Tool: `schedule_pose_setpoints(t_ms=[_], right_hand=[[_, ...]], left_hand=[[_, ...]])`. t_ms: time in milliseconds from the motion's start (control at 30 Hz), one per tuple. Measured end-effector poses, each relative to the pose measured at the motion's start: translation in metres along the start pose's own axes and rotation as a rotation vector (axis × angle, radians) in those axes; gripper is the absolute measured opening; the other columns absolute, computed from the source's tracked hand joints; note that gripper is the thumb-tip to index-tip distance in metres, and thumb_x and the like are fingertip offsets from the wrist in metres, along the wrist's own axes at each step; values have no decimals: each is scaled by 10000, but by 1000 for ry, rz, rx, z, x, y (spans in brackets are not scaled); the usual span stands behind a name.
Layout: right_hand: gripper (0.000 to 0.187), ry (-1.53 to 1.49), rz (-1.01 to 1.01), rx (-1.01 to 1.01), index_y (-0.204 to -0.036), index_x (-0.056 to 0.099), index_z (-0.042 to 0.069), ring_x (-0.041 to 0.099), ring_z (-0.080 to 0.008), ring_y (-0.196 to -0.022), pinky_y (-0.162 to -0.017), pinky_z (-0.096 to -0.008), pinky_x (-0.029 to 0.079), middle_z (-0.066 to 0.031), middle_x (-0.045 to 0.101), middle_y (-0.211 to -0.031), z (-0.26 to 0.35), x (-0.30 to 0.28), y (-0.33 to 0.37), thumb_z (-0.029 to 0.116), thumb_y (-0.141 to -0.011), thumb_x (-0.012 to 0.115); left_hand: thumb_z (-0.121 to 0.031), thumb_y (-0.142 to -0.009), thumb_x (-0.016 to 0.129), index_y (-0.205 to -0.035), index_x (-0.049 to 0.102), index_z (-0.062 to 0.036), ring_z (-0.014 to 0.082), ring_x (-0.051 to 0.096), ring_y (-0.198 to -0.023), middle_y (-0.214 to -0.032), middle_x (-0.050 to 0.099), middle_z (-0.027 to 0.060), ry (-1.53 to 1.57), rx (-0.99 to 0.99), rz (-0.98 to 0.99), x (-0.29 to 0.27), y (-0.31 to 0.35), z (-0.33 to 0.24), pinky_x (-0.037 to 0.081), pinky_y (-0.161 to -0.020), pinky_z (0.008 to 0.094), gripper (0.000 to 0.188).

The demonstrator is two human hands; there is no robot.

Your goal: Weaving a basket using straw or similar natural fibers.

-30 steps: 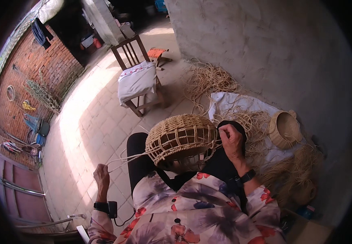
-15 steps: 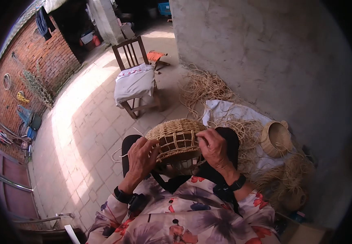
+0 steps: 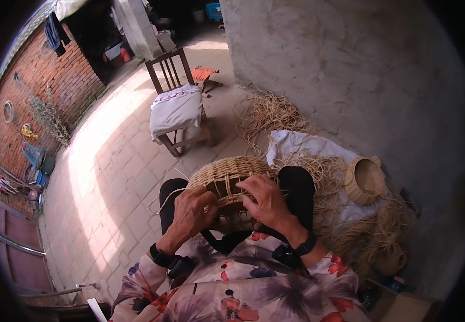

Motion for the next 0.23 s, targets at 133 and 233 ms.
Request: schedule_pose_setpoints(t_ms=[133,233], right_hand=[[227,-110,-94,109,-974,633,37,617,-331,-887,-775,-418,498,-125,616,-902,-21,-18,8,-32,-765,578],[263,-109,-3,90,-972,636,47,613,-330,-910,-824,-427,482,-136,608,-896,-25,-12,15,-57,-748,546]], left_hand=[[-169,-720,674,-779,660,-86,306,606,-695,-736,576,91,41,-48,30,-5,3,7,470,-615,419,103],[-172,-713,682,-795,670,-85,301,615,-712,-763,586,88,30,-102,89,-6,4,8,472,-621,426,120]])
Point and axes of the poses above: each hand's wrist, its own y-axis away from the middle knuckle, its own x-axis out of the palm, z = x × y, the point moved 1 cm from there along -y, towards the middle knuckle
